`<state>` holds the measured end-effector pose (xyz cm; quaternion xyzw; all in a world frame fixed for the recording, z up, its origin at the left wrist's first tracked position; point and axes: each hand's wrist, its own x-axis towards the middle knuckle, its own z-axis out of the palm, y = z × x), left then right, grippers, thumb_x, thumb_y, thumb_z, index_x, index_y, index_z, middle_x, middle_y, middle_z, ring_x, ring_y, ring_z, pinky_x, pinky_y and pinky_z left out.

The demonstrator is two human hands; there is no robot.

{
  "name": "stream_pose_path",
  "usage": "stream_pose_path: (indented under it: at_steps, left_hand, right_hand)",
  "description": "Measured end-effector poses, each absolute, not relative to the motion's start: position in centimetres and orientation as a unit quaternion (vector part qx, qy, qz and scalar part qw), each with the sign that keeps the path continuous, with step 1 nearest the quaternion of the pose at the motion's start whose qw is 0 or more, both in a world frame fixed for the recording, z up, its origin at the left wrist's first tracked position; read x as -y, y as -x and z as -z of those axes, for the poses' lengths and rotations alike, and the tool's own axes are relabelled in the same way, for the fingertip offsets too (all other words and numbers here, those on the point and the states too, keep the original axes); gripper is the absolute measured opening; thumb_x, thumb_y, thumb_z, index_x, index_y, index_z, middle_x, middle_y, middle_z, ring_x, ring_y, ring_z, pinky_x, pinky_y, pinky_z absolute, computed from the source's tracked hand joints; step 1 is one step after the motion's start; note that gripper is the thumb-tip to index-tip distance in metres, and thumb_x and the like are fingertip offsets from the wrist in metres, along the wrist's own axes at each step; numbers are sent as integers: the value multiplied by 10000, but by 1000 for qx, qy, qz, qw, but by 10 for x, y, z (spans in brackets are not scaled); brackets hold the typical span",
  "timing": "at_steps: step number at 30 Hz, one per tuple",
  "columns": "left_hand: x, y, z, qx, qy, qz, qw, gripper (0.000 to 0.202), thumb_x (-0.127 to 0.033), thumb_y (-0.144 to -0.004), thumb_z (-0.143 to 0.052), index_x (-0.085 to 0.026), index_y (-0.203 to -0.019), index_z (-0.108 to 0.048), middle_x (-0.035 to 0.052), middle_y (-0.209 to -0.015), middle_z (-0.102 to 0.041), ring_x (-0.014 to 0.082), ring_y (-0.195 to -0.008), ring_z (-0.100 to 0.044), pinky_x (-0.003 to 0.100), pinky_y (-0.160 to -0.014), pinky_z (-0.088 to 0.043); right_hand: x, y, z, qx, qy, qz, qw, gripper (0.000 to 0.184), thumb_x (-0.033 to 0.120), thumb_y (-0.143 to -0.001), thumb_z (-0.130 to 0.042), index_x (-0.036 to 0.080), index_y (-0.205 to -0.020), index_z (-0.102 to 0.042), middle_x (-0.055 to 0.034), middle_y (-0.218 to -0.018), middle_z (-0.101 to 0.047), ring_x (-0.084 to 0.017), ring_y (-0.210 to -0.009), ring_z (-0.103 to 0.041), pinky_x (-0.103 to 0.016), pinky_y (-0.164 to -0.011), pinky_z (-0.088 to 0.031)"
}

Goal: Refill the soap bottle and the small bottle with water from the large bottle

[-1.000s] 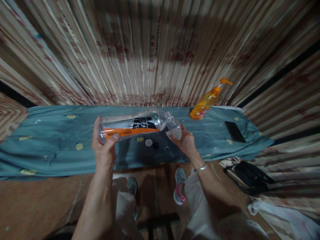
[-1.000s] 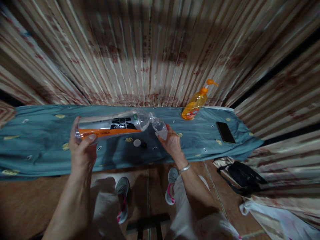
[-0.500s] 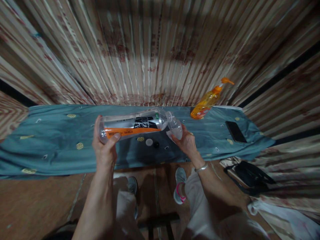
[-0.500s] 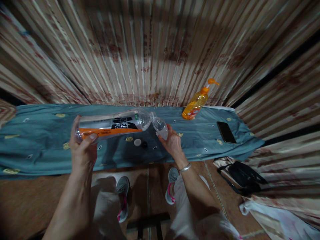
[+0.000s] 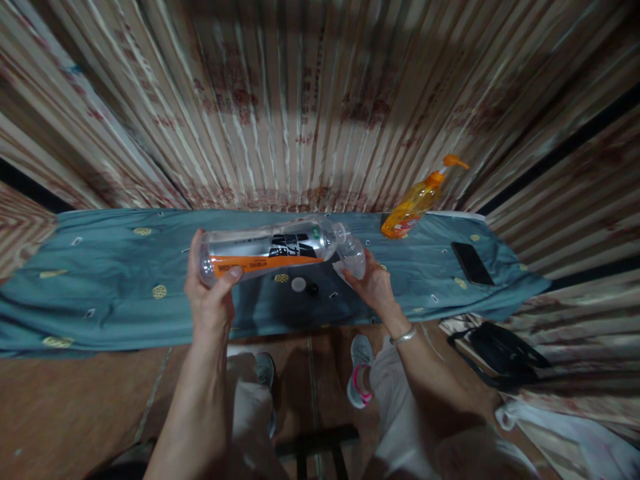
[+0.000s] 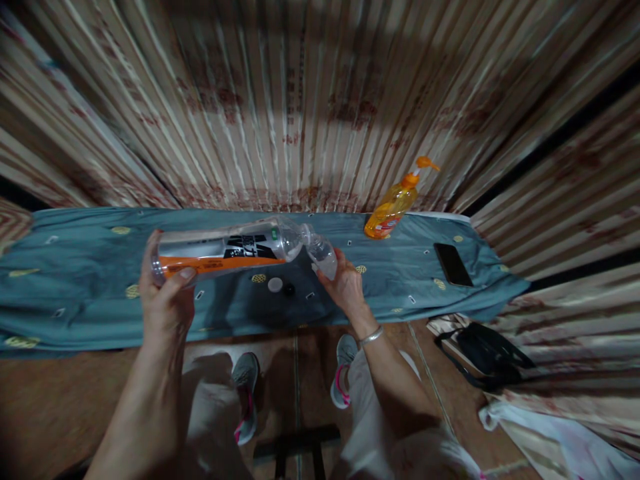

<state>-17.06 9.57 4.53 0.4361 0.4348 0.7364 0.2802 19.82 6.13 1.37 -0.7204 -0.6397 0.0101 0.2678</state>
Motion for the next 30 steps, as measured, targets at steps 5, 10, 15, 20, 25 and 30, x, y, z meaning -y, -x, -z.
stream_pose_path:
  at_steps: [5, 10, 15, 20, 25, 30]
  left_hand:
    - [-92, 170, -50, -440, -432, -730, 294, 1054, -732, -697, -1130, -380, -1647, -841, 86, -1655, -838, 417, -1529, -793, 629, -1412, -634]
    - [-90, 171, -54, -434, -424, -727, 320, 1035, -713, -673, -1154, -370, -1604, -859, 86, -1611, -840, 416, -1519, -789, 609, -1381, -656]
    - [-90, 168, -57, -434, -428, -735, 297, 1065, -745, -665, -1146, -336, -1607, -864, 89, -1567, -852, 418, -1534, -791, 610, -1386, -658]
    - [-88, 171, -58, -428, -437, -721, 325, 1045, -739, -684, -1160, -358, -1608, -853, 97, -1623, -843, 444, -1615, -758, 637, -1438, -620]
    - [-87, 171, -59, -432, -435, -722, 321, 1046, -751, -685, -1152, -371, -1611, -848, 92, -1657, -832, 453, -1619, -747, 650, -1452, -592]
    - [-89, 170, -59, -430, -425, -725, 329, 1001, -717, -696, -1137, -359, -1584, -845, 92, -1596, -831, 429, -1562, -752, 595, -1349, -652]
  right_hand:
    - [-61, -198, -12, 634, 727, -12, 264, 837, 663, -1124, -791, 56, -1697, -730, -252, -1168, -985, -395, -1014, -944, -405, -866, -708]
    - [-62, -198, -10, 636, 726, -9, 261, 849, 683, -1131, -792, 67, -1710, -718, -245, -1182, -981, -397, -1034, -943, -417, -891, -718]
    - [-62, -200, -7, 637, 724, -7, 265, 820, 642, -1128, -802, 71, -1710, -720, -246, -1198, -982, -395, -1073, -946, -415, -917, -722]
    - [-63, -203, -2, 646, 712, 8, 274, 797, 627, -1128, -806, 79, -1701, -728, -243, -1214, -989, -391, -1077, -956, -415, -914, -733]
    - [-64, -206, 1, 650, 709, 18, 272, 807, 612, -1111, -852, 71, -1697, -729, -260, -1226, -989, -388, -1078, -964, -409, -916, -731]
    - [-63, -205, -1, 650, 712, 15, 265, 808, 595, -1111, -847, 75, -1715, -712, -256, -1216, -989, -396, -1062, -960, -416, -905, -720]
